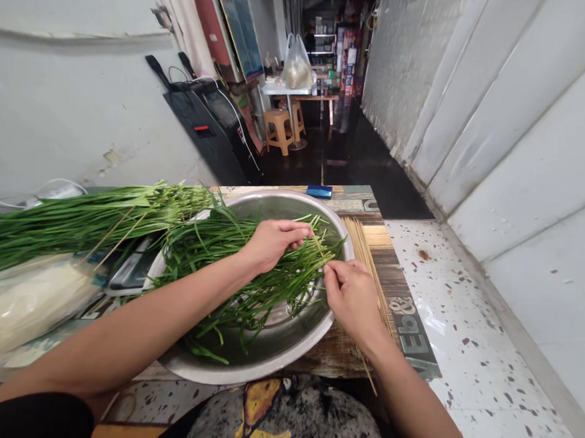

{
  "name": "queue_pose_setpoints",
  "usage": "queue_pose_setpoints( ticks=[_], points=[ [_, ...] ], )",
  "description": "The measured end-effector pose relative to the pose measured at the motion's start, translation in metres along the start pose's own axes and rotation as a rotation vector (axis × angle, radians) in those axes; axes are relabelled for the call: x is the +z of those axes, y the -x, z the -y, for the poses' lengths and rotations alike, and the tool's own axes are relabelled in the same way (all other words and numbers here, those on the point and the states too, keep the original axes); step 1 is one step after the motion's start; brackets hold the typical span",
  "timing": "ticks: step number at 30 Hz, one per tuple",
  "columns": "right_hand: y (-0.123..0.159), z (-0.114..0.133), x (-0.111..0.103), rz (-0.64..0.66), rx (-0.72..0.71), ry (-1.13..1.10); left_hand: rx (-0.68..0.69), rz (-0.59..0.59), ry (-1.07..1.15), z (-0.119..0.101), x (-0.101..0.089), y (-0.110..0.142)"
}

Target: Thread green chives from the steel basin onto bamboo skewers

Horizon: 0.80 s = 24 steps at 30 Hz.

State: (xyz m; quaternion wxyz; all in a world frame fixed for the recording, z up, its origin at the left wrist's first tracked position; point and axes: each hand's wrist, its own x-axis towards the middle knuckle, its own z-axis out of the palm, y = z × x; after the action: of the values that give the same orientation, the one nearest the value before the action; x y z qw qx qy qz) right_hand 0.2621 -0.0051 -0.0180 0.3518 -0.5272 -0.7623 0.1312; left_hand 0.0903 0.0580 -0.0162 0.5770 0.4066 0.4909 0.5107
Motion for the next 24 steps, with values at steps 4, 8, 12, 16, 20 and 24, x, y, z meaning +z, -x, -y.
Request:
queue_pose_setpoints(
  ticks=[4,8,12,16,20,24],
  points=[
    [0.0,0.0,0.0,0.002,0.007,0.0,0.008,0.003,0.004,0.002,-0.001,-0.001],
    [0.0,0.001,0.0,0.0,0.016,-0.007,-0.003,0.014,-0.034,0.005,0.001,0.001],
    [-0.001,0.0,0.001,-0.015,0.04,-0.016,0.05,0.171,-0.262,-0.003,0.004,0.01],
    [0.0,-0.002,0.002,-0.033,0.063,-0.03,0.149,0.397,-0.479,-0.015,-0.008,0.004],
    [0.001,-0.001,0.002,-0.037,0.032,-0.005,0.257,0.104,-0.703,-0.001,-0.025,-0.02],
    [0.0,0.001,0.003,-0.035,-0.005,0.039,0.324,0.001,-0.882,0.029,-0.022,-0.04]
  ],
)
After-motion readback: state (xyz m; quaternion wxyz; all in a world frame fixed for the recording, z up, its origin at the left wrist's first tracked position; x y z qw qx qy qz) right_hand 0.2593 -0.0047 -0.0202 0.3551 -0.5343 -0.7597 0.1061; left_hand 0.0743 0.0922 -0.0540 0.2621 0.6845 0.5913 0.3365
